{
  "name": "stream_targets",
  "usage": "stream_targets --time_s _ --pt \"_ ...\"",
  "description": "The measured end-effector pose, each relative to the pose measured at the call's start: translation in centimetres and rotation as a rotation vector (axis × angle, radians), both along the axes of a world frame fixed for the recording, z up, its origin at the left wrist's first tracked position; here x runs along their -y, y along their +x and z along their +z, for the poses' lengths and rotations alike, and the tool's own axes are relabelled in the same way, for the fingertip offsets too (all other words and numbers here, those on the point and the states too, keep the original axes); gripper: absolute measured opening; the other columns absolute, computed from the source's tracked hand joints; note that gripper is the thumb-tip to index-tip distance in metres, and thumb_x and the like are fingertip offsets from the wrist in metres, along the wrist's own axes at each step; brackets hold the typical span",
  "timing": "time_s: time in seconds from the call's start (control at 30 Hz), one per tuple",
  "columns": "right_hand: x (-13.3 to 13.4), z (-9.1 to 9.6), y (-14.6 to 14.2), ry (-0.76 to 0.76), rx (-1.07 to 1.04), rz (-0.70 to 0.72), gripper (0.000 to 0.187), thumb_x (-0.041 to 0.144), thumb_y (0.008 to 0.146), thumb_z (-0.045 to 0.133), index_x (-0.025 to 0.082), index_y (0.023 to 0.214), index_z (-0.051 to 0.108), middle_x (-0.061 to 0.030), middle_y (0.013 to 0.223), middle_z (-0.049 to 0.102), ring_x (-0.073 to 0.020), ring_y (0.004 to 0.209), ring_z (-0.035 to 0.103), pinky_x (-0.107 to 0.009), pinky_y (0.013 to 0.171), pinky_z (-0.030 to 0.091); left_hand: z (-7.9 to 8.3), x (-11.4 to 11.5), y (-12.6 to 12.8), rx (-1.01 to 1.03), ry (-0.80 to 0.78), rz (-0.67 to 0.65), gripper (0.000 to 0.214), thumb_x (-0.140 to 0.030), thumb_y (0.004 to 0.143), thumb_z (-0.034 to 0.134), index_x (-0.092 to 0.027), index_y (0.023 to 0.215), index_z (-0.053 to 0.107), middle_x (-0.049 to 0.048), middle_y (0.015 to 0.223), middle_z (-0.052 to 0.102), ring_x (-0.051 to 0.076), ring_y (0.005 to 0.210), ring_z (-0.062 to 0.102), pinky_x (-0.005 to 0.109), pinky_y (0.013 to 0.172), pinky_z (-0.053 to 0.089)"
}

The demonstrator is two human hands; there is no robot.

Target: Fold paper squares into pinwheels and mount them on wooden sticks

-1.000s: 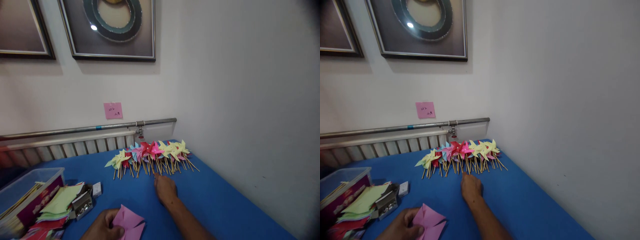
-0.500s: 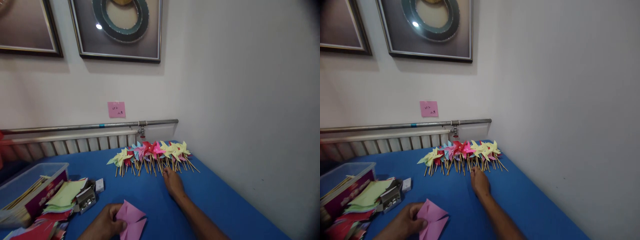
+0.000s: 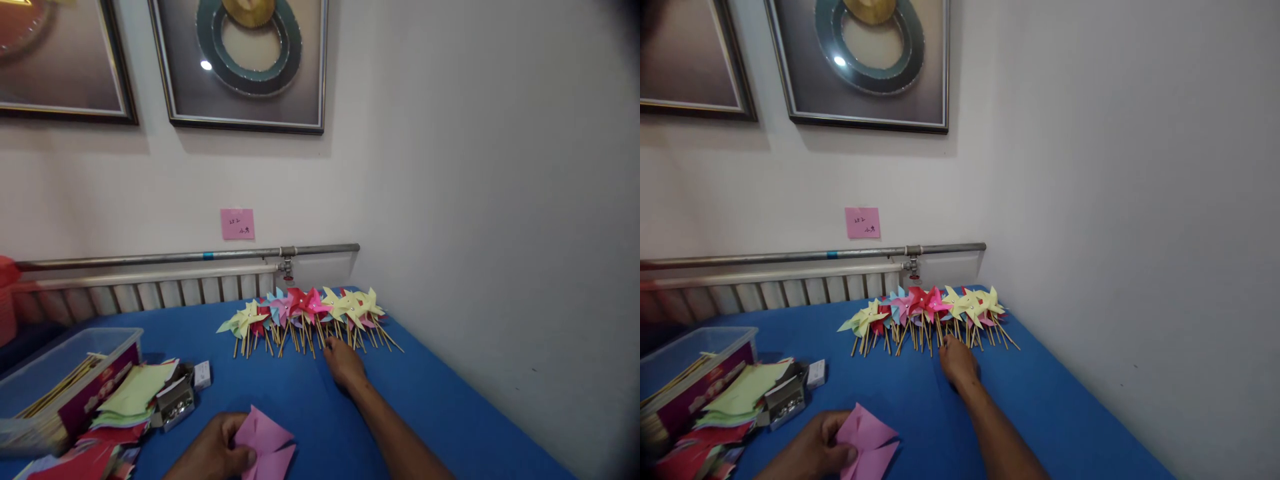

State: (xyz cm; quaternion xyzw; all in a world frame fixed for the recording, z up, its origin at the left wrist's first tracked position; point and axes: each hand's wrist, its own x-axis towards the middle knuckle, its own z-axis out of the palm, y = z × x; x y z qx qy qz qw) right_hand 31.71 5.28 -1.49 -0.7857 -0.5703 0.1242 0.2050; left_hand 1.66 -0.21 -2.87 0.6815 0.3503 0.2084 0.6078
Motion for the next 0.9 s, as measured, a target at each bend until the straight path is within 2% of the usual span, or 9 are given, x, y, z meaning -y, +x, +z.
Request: stream_targets --time_s 0.17,0.47,0.6,0.9 --pt "0.4 0.1 -0.4 -0.023 0.043 -0.014 0.031 0.022 0.099 0.049 0.022 0.119 0.073 -0.0118 0.118 0.080 -0.0257 0.113 0.074 -0.030 0.085 0.048 0.6 0.1 0.2 -0.017 0.014 0.015 0.034 -0.048 0.067 0.076 -0.018 0.072 0.059 -0.0034 0.068 0.047 0.013 0.068 0.038 0.025 0.065 0.030" --pt "1.0 -0.3 -0.7 -0.035 0.120 0.031 0.029 0.023 0.100 0.049 0.022 0.114 0.075 -0.0132 0.114 0.081 -0.0279 0.111 0.075 -0.032 0.085 0.049 0.3 0.0 0.2 -0.030 0.006 0.014 0.028 -0.042 0.066 0.075 -0.019 0.070 0.059 -0.0036 0.067 0.047 0.013 0.067 0.039 0.025 0.066 0.031" --pt "1.1 -0.3 -0.8 -0.054 0.137 0.024 0.030 0.024 0.100 0.048 0.021 0.113 0.075 -0.0142 0.114 0.081 -0.0287 0.111 0.075 -0.033 0.085 0.050 0.5 0.2 0.2 -0.043 0.010 0.037 0.021 -0.034 0.065 0.072 -0.019 0.069 0.059 -0.0036 0.067 0.048 0.013 0.067 0.040 0.025 0.065 0.030" --pt "1.7 -0.1 -0.8 -0.073 0.177 0.042 0.031 0.025 0.102 0.047 0.019 0.116 0.073 -0.0157 0.115 0.081 -0.0307 0.112 0.075 -0.034 0.085 0.051 0.4 0.3 0.2 -0.024 -0.011 0.042 0.023 -0.037 0.069 0.076 -0.017 0.070 0.065 -0.0028 0.067 0.054 0.013 0.068 0.047 0.024 0.067 0.037"
